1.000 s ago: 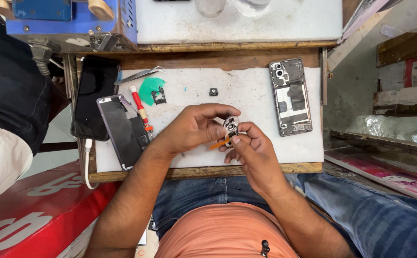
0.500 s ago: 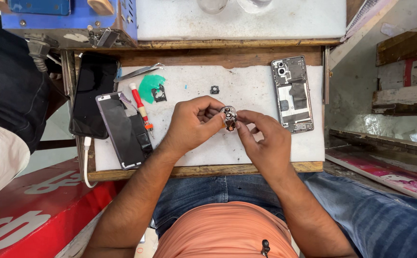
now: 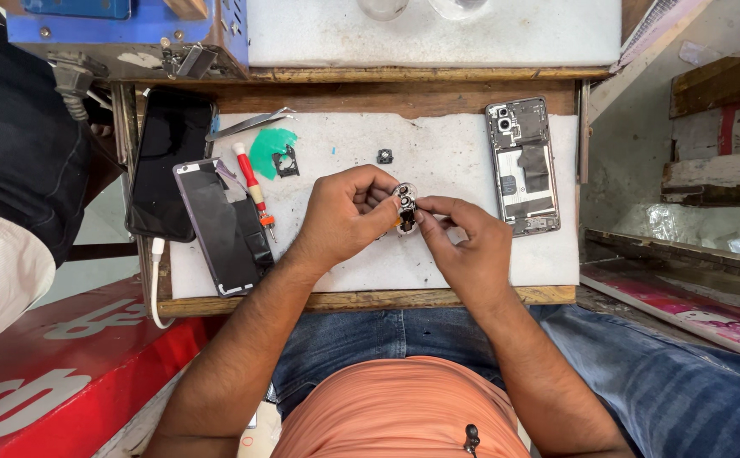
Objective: The person handles a smartphone back cover and a camera module assembly. They use a small orange tool to scrape residue from the camera module and then use tweezers to remove small pieces. The person places the camera module on the table and picks up the back cover again.
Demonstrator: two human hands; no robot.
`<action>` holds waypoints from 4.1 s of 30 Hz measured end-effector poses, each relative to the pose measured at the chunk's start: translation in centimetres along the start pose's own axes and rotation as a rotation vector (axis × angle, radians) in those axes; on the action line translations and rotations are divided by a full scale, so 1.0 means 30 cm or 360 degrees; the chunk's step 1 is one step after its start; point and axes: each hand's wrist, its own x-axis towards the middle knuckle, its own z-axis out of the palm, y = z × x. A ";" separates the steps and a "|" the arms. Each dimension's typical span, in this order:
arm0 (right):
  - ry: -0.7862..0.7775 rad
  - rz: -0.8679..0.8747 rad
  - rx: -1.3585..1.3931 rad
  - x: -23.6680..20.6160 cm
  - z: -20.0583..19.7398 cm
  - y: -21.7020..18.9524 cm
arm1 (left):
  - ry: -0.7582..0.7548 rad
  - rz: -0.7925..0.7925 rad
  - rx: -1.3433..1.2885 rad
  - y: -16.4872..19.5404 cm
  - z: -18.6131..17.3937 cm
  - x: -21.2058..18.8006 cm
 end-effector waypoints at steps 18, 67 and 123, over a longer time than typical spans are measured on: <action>-0.0433 0.0494 0.1141 -0.022 -0.029 0.140 | 0.0290 0.0253 0.0259 0.006 0.033 -0.071; -0.0250 0.0466 0.0997 -0.028 -0.052 0.125 | 0.0094 0.0244 0.0508 0.065 0.161 -0.125; -0.0078 0.0400 0.0662 -0.046 -0.036 0.088 | 0.0383 -0.0166 0.0271 -0.002 0.189 -0.058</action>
